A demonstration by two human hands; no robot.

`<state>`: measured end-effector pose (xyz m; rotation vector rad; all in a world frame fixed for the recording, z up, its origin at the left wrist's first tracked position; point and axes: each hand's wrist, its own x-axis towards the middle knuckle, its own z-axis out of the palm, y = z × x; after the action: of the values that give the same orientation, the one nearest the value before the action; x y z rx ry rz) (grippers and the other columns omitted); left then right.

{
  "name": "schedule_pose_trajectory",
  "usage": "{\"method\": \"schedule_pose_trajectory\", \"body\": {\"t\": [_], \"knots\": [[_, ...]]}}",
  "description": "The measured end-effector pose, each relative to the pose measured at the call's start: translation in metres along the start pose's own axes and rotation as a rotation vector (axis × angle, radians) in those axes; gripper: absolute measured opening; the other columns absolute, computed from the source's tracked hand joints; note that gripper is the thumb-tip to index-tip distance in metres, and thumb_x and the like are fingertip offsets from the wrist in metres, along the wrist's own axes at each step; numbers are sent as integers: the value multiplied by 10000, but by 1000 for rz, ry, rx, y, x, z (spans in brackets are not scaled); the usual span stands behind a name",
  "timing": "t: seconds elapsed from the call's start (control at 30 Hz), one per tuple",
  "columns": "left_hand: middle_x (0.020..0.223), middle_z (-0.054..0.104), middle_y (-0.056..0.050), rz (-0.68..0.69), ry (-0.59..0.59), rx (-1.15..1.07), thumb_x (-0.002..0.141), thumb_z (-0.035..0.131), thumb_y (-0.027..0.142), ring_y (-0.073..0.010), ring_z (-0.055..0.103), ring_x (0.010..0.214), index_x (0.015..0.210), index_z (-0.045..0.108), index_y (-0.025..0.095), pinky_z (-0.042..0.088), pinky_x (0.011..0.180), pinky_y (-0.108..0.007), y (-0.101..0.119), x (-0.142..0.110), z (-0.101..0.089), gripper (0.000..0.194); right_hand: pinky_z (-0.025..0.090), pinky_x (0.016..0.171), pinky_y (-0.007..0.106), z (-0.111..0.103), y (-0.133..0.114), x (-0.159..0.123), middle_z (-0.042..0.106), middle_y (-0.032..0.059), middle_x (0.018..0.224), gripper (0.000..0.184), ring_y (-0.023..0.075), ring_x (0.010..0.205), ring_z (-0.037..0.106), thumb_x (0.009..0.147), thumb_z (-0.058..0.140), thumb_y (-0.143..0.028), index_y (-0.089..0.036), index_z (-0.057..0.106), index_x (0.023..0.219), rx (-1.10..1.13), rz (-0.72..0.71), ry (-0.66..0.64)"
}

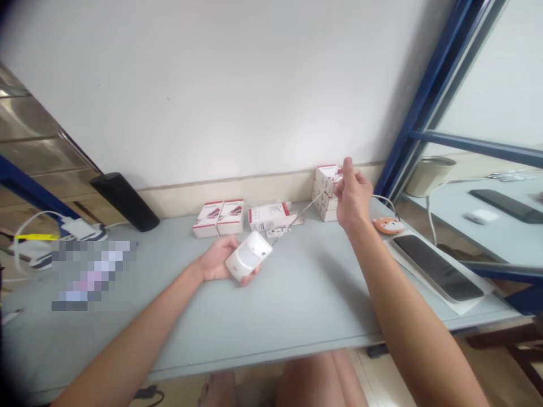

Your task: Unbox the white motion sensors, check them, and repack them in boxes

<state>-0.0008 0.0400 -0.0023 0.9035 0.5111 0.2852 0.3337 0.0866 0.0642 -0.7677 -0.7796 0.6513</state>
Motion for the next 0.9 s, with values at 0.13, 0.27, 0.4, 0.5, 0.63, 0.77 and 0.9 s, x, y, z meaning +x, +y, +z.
{"method": "schedule_pose_trajectory", "body": {"t": [0.13, 0.27, 0.4, 0.5, 0.63, 0.77, 0.9], "knots": [[909, 735, -181, -10, 9, -13, 789, 461, 420, -303, 671, 701, 1111, 683, 103, 474, 698, -417, 1, -1, 2, 504, 213, 416, 251, 0, 3, -3, 239, -117, 553, 539, 80, 481, 178, 797, 826, -661, -238, 509, 689, 7, 5, -18], [905, 731, -181, -20, 22, -11, 799, 456, 427, -307, 671, 698, 1113, 682, 91, 467, 700, -420, -2, -7, 2, 512, 202, 428, 241, 2, 5, -7, 288, -108, 573, 507, 75, 490, 204, 811, 824, -648, -222, 560, 736, 34, 48, -59], [911, 734, -179, 32, 30, 0, 806, 437, 428, -314, 684, 700, 1133, 662, 91, 467, 703, -421, -8, -11, 2, 521, 177, 445, 250, 5, 4, -11, 300, -108, 570, 416, 70, 487, 209, 872, 813, -564, -203, 614, 816, 64, 44, -77], [913, 742, -180, 80, 27, 16, 822, 421, 431, -316, 690, 684, 1158, 632, 104, 462, 694, -418, -12, -12, 1, 515, 184, 460, 256, 7, 3, -14, 332, -104, 562, 344, 69, 486, 239, 917, 793, -485, -200, 613, 852, 68, 6, -68], [904, 745, -179, 112, 15, 23, 830, 406, 440, -310, 682, 655, 1175, 614, 113, 453, 679, -411, -15, -13, -1, 519, 175, 466, 262, 9, 5, -18, 361, -98, 573, 263, 73, 484, 258, 952, 754, -431, -214, 616, 899, 28, -19, -54], [920, 750, -177, 112, -4, 24, 837, 406, 432, -309, 679, 661, 1233, 597, 119, 452, 691, -413, -15, -14, 0, 540, 171, 468, 260, 11, 5, -20, 351, -102, 588, 253, 71, 485, 263, 935, 769, -429, -218, 631, 924, -1, -38, -63], [913, 752, -181, 124, 7, 21, 839, 414, 431, -312, 686, 656, 1228, 606, 110, 456, 680, -410, -17, -14, 1, 539, 155, 476, 258, 12, 6, -21, 334, -105, 583, 316, 69, 493, 242, 891, 805, -488, -229, 628, 928, 2, -35, -61]]}}
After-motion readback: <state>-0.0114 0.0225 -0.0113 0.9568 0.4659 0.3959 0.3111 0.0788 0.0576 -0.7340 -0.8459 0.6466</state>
